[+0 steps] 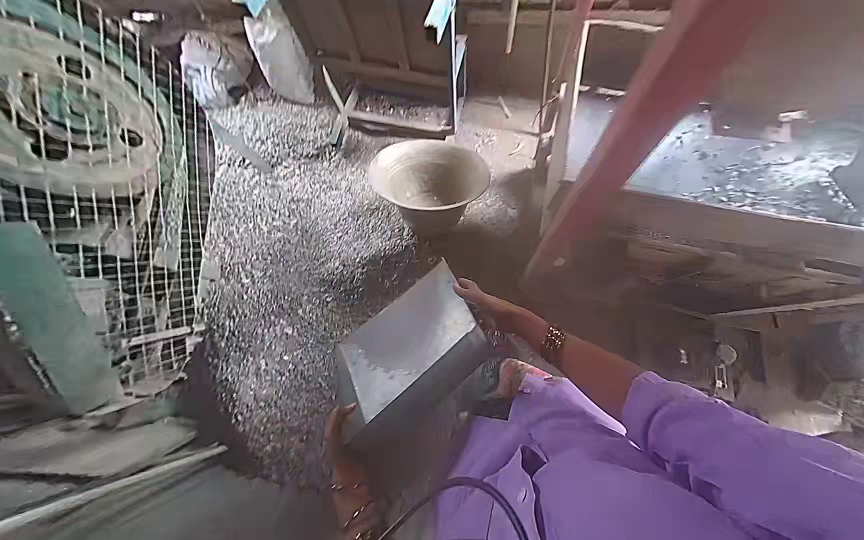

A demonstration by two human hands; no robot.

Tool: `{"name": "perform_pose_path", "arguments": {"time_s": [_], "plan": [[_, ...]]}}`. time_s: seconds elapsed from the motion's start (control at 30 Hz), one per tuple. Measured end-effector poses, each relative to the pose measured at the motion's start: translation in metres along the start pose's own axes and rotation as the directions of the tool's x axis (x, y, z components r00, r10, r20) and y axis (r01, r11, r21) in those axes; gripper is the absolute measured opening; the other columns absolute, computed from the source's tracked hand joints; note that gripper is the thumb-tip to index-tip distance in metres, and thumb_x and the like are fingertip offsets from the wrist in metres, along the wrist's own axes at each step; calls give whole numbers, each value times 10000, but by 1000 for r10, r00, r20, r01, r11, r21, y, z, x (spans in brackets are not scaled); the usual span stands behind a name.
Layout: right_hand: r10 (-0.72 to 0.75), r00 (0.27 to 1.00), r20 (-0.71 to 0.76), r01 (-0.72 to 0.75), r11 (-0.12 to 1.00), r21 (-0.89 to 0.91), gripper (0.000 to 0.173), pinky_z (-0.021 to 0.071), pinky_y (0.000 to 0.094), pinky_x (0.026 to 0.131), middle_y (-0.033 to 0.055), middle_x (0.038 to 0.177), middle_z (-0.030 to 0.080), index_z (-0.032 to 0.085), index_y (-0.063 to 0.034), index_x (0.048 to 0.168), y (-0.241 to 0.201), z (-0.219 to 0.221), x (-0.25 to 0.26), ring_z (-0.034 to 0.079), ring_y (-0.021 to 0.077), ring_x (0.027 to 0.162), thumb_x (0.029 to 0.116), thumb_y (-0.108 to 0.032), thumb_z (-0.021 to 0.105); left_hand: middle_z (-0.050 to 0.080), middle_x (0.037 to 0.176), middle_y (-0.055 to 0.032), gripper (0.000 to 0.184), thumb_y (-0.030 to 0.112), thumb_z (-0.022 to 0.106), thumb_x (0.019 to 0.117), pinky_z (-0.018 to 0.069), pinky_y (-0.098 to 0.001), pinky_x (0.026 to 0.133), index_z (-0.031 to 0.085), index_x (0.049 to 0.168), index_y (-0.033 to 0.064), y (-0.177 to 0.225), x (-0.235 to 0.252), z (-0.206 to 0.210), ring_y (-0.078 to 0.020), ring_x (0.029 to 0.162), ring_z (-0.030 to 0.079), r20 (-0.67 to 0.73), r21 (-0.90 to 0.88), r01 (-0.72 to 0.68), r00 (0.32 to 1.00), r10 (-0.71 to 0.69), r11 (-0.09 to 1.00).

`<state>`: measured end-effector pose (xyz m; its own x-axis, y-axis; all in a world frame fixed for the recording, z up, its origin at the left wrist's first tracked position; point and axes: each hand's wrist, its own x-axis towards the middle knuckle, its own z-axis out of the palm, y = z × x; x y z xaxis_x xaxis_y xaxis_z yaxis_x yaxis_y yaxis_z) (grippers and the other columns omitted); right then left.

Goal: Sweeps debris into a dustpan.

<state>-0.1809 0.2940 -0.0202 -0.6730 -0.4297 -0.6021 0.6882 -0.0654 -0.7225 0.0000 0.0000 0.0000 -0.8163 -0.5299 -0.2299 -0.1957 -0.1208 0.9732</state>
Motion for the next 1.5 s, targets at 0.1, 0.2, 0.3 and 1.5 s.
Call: {"name": "perform_pose_path", "arguments": {"time_s": [0.1,0.2,0.3,1.5], "plan": [[295,951,-93,-296,955,3,724,532,447,921,167,1372,582,324,-136,1573,33,-14,40,614,254,1156,996,-460,618,652,1008,-43,258,140,484,981,563,-269,759,566,1194,21,-24,29,17,-67,888,640,-68,61,310,950,-306,949],[499,843,-198,-537,777,-328,364,507,397,774,135,1079,635,599,-37,1280,43,-27,68,603,202,894,1036,-306,579,485,1455,-145,632,90,447,962,508,-278,872,279,1571,72,-52,55,21,-115,1123,560,50,146,483,868,-494,863],[550,808,-214,-535,530,-658,338,484,492,900,233,1180,614,600,63,1255,66,-36,96,598,295,1023,1077,-202,487,544,1237,-119,750,83,498,967,446,-206,559,137,1622,148,-94,71,19,-43,738,532,-9,185,652,750,-662,736],[705,566,-426,-665,85,-742,323,488,547,939,310,1232,594,553,111,1299,229,-89,385,612,387,1087,1088,-110,447,573,1329,-286,421,271,462,1085,514,-608,889,542,1421,29,-366,224,52,-424,1150,596,-372,-198,947,165,-913,252]]}}
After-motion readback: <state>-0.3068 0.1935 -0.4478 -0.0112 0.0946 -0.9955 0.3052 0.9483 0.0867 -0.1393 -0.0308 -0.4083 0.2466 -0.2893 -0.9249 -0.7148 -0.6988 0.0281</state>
